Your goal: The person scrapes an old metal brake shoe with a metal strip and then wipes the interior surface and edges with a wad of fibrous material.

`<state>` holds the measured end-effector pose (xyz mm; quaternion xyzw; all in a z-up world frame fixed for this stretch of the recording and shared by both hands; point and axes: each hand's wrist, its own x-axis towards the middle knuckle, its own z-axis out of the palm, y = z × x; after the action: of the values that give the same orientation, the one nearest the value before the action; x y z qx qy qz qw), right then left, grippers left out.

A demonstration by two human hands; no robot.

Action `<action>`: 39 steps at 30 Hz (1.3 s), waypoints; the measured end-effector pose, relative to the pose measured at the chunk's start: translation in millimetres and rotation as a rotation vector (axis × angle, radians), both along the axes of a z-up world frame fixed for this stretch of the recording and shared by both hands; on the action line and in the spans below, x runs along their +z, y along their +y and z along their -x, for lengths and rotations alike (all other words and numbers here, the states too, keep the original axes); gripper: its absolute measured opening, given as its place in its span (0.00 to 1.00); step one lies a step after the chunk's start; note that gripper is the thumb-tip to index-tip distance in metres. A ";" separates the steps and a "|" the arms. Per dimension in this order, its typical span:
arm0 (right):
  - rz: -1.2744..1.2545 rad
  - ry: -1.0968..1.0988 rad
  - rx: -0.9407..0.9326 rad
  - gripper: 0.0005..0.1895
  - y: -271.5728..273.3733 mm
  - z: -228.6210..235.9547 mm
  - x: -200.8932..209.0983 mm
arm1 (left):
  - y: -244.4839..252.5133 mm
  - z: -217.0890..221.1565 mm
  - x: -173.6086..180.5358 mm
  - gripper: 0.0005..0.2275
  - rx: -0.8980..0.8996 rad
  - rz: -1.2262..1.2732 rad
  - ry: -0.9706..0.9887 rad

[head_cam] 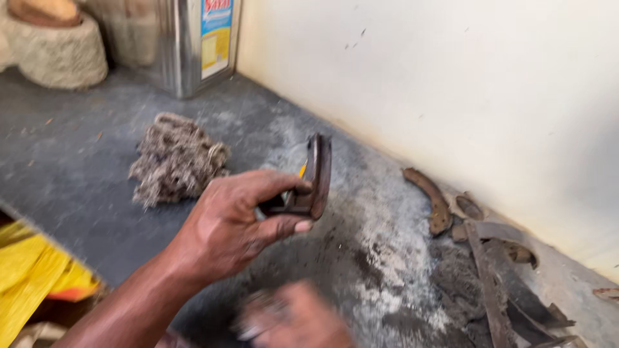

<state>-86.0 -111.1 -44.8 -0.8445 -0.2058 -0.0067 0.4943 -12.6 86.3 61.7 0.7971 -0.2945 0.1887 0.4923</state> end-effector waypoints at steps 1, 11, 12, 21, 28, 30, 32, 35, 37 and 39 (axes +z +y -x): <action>0.245 -0.231 0.044 0.12 17.1 2.2 -6.0 | -0.2 0.1 1.5 0.19 -0.040 0.037 0.069; 0.662 -0.208 -0.331 0.10 -33.9 -61.1 53.9 | 3.4 7.9 1.7 0.21 -0.180 0.079 0.253; 0.589 -0.251 -0.335 0.11 -45.2 -52.3 57.1 | 2.7 6.2 1.9 0.20 -0.172 0.066 0.296; 0.499 -0.152 -0.506 0.14 -119.2 2.1 33.6 | 9.7 1.0 -20.2 0.21 -0.392 -0.016 0.291; 0.654 -0.083 -0.420 0.14 -102.3 -44.1 32.8 | 10.0 5.8 -8.3 0.19 -0.465 -0.090 0.410; 0.604 -0.068 -0.451 0.14 -92.1 -62.3 45.6 | 6.2 6.1 -7.8 0.18 -0.504 -0.106 0.345; 0.493 -0.068 -0.543 0.13 -94.9 -67.1 56.9 | 3.5 3.9 -6.9 0.19 -0.456 -0.155 0.405; 0.585 0.005 -0.864 0.13 -115.7 -42.3 64.0 | 6.4 1.0 -8.4 0.20 -0.411 -0.205 0.430; 0.691 0.143 -0.960 0.16 -118.9 -28.0 51.8 | 9.0 1.7 -9.8 0.20 -0.441 -0.195 0.439; 0.710 0.157 -0.982 0.17 -123.4 -31.5 42.4 | 8.4 1.7 -10.3 0.19 -0.519 -0.143 0.448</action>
<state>-54.4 -234.6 -2.5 -0.9519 0.2551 -0.1024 0.1353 -14.2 94.7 51.3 0.7496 -0.3846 -0.1434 0.5192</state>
